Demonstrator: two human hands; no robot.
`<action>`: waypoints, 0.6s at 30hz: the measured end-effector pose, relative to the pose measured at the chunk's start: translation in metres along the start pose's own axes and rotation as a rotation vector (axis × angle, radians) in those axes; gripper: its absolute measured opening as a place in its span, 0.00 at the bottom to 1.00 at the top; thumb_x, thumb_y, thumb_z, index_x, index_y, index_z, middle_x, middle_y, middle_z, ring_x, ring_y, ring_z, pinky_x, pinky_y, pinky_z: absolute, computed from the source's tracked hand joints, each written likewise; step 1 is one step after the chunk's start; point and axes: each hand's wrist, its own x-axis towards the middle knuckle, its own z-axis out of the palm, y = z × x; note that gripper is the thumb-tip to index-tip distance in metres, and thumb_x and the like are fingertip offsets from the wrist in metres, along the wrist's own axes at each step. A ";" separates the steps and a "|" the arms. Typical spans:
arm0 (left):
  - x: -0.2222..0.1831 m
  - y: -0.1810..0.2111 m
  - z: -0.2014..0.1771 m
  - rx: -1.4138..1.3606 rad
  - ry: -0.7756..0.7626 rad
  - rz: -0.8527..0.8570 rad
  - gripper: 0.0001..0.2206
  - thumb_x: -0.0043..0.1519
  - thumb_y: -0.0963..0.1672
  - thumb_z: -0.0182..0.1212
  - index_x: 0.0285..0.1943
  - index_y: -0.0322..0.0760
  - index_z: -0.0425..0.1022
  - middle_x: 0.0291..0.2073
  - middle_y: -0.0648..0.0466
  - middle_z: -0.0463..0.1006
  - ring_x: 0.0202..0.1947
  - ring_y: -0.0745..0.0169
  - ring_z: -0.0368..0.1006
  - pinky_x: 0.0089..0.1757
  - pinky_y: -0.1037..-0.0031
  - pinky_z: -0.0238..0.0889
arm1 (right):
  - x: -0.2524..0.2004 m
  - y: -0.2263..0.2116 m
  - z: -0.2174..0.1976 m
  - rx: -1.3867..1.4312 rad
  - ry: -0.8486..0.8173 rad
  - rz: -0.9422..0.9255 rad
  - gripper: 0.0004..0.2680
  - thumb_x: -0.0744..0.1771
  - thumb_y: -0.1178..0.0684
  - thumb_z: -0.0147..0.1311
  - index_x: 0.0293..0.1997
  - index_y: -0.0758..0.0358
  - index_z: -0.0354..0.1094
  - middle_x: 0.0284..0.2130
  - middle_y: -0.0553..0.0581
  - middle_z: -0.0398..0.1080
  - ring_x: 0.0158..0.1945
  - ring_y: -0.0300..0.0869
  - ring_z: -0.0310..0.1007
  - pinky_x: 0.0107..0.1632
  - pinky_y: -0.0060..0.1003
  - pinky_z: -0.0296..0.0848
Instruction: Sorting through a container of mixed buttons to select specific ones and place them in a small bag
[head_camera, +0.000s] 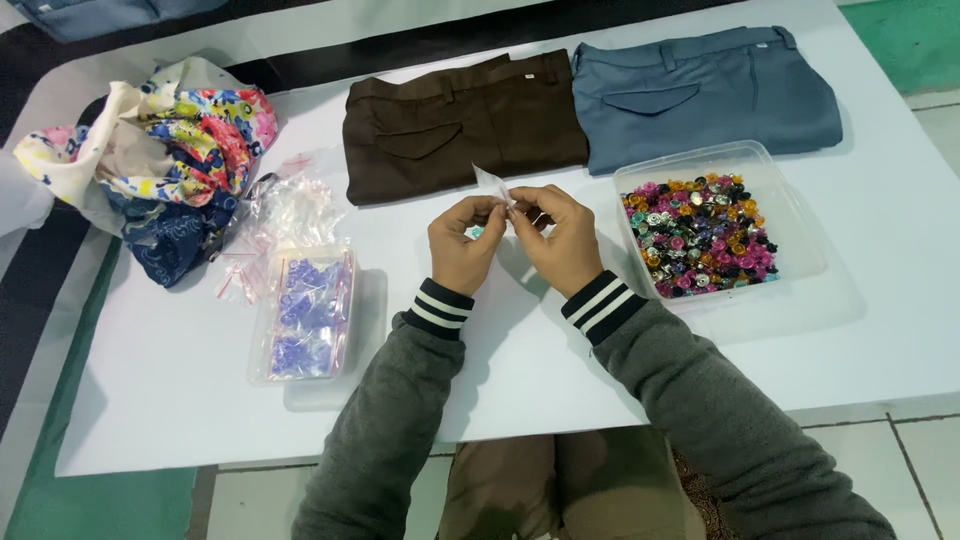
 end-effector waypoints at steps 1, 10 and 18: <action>-0.002 0.001 0.000 0.001 0.004 0.000 0.03 0.62 0.40 0.66 0.41 0.35 0.83 0.24 0.52 0.82 0.28 0.65 0.78 0.36 0.72 0.72 | -0.001 -0.002 0.000 0.001 -0.003 -0.002 0.07 0.65 0.64 0.60 0.47 0.68 0.76 0.31 0.60 0.74 0.34 0.48 0.79 0.34 0.35 0.75; -0.001 0.013 0.003 0.030 0.040 0.049 0.04 0.65 0.42 0.66 0.40 0.37 0.83 0.24 0.52 0.82 0.28 0.61 0.79 0.35 0.72 0.72 | -0.002 -0.004 0.000 -0.053 0.041 -0.025 0.07 0.66 0.63 0.59 0.48 0.69 0.73 0.35 0.62 0.72 0.37 0.52 0.78 0.35 0.39 0.77; 0.001 0.023 -0.001 0.099 -0.006 0.142 0.03 0.65 0.40 0.64 0.40 0.36 0.82 0.26 0.51 0.81 0.30 0.54 0.80 0.37 0.69 0.73 | 0.000 -0.006 -0.001 0.032 0.000 -0.009 0.11 0.63 0.66 0.63 0.48 0.72 0.75 0.34 0.63 0.76 0.37 0.51 0.80 0.37 0.37 0.79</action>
